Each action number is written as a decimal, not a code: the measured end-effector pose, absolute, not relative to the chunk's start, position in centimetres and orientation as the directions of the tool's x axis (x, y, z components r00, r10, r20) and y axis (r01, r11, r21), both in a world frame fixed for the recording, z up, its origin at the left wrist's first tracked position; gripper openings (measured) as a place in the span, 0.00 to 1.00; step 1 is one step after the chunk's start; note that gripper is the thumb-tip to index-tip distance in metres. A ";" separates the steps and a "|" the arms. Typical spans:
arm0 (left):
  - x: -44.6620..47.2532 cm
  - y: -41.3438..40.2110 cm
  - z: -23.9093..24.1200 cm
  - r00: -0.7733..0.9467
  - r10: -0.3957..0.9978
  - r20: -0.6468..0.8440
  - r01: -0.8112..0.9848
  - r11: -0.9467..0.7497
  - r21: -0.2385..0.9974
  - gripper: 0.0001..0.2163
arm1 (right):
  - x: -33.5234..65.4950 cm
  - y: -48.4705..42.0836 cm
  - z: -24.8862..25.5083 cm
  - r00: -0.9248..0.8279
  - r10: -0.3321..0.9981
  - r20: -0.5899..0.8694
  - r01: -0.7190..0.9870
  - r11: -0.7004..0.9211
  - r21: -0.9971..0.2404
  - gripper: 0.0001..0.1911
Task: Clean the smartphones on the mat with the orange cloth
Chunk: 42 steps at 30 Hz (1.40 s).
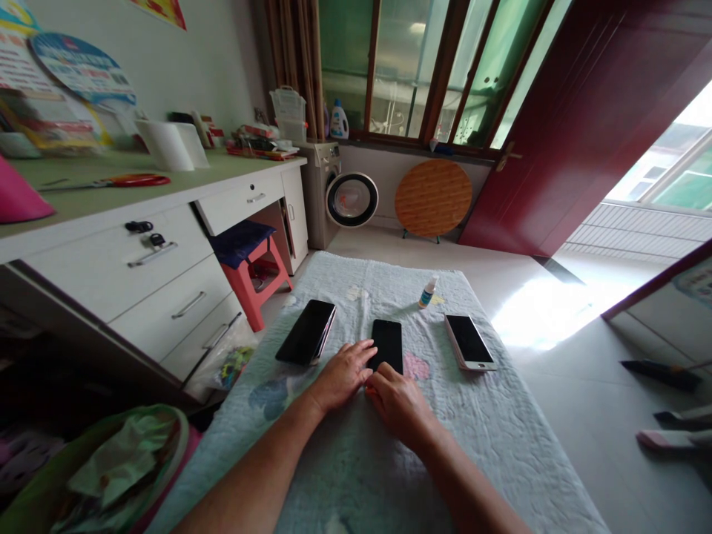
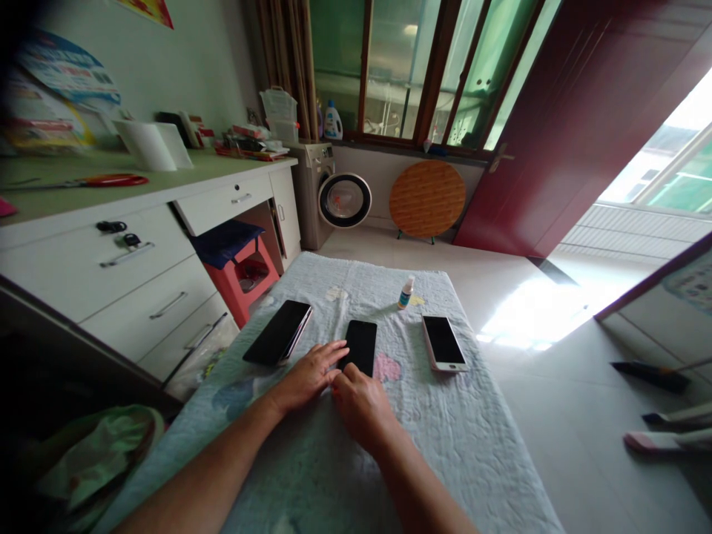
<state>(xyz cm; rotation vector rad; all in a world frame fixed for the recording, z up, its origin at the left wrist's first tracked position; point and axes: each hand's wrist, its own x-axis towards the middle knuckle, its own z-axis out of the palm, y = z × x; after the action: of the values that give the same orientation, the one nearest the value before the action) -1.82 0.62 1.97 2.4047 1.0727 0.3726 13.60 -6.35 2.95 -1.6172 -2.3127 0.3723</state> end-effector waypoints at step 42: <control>-1.8 0.6 1.5 0.644 0.757 0.111 0.599 -0.589 0.542 0.19 | 16.5 -6.9 4.8 -0.192 0.979 -0.069 0.926 0.157 -0.343 0.06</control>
<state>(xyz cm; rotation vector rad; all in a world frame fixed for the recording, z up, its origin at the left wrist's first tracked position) -1.76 0.58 1.54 2.4019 1.0627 0.4598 16.50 -6.90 4.80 -1.8798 -2.2552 0.4662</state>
